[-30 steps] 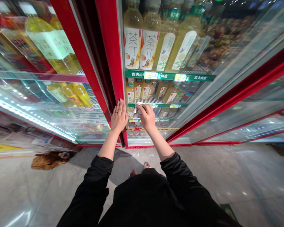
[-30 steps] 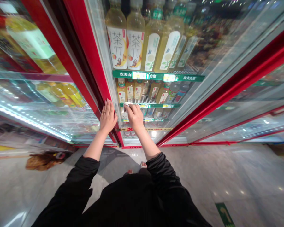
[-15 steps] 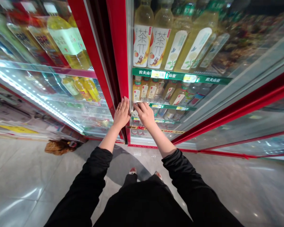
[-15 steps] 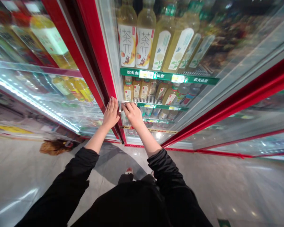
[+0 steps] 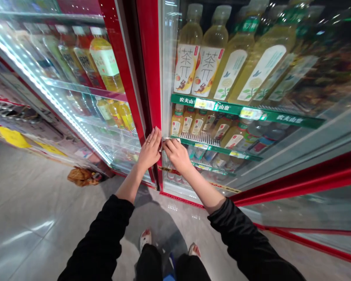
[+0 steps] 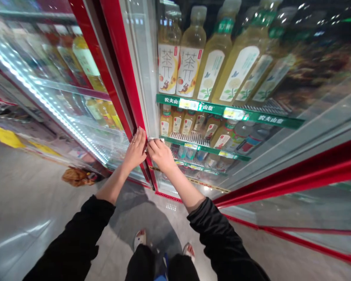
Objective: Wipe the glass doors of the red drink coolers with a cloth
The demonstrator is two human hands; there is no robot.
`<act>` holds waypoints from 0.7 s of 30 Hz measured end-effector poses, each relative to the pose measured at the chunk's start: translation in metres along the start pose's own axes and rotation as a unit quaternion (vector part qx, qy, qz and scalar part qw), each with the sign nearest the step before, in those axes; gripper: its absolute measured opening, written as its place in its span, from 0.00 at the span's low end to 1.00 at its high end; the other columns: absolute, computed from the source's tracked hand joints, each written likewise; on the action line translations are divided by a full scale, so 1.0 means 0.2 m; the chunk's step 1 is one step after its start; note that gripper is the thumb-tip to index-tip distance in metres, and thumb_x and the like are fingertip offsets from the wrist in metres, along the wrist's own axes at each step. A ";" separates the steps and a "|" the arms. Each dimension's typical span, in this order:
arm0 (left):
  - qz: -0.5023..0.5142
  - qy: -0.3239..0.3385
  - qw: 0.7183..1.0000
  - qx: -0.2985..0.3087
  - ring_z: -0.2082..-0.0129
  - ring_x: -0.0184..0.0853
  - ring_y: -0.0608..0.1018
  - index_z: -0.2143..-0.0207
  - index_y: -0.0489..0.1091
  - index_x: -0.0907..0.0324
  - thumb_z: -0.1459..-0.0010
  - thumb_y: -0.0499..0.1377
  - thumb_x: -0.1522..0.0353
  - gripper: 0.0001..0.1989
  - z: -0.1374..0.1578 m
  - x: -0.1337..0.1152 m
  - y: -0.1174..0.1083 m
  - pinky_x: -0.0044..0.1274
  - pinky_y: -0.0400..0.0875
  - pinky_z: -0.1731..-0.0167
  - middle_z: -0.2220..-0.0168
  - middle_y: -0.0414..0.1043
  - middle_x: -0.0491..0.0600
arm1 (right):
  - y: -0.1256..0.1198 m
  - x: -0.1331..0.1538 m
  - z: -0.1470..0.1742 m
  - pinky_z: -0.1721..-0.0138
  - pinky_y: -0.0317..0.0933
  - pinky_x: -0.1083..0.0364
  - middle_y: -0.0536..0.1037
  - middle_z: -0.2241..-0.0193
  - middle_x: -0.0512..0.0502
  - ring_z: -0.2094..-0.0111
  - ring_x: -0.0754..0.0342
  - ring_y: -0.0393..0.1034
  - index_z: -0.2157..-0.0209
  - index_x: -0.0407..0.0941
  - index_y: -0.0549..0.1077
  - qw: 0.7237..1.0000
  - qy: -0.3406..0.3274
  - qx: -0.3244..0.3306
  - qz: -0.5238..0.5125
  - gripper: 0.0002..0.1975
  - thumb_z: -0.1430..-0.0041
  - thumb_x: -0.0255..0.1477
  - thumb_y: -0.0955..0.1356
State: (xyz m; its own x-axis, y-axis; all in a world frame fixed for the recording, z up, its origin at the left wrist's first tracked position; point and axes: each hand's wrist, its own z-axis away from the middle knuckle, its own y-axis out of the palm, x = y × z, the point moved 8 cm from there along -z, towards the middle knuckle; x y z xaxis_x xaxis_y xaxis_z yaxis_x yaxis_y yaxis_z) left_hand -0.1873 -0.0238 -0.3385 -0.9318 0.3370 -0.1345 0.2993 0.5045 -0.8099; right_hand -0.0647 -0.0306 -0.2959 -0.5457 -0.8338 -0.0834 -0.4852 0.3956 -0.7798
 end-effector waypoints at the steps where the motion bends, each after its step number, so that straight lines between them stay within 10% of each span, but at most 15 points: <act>1: -0.001 0.006 1.000 -0.007 0.18 0.48 0.45 0.18 0.32 0.62 0.41 0.54 0.82 0.54 0.00 0.00 0.00 0.46 0.52 0.19 0.17 0.38 0.61 | 0.01 0.01 -0.01 0.49 0.75 0.46 0.84 0.51 0.36 0.53 0.45 0.74 0.48 0.43 0.82 1.000 -0.009 -0.006 0.003 0.16 0.23 0.22 0.62; 13: 0.008 0.093 0.986 -0.140 0.18 0.43 0.40 0.21 0.13 0.47 0.32 0.48 0.81 0.53 -0.06 0.01 0.01 0.42 0.50 0.18 0.16 0.24 0.45 | 0.11 0.03 0.12 0.45 0.79 0.43 0.85 0.47 0.35 0.48 0.44 0.80 0.42 0.45 0.80 0.977 -0.096 -0.175 0.074 0.17 0.23 0.21 0.64; 21: 0.058 0.093 0.977 -0.183 0.17 0.34 0.38 0.18 0.24 0.43 0.36 0.44 0.83 0.52 -0.08 0.03 0.03 0.39 0.44 0.18 0.16 0.28 0.36 | 0.05 -0.02 0.16 0.41 0.78 0.39 0.83 0.43 0.36 0.43 0.42 0.78 0.32 0.47 0.72 0.962 -0.096 -0.234 0.104 0.22 0.23 0.22 0.64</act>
State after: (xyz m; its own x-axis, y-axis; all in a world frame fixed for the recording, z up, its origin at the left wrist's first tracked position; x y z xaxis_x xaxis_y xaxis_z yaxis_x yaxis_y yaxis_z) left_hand -0.1869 -0.0055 -0.3349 -0.8436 0.5310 -0.0793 0.4861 0.6927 -0.5328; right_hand -0.0458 -0.0342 -0.3235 -0.5501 -0.7561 -0.3545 -0.6582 0.6539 -0.3732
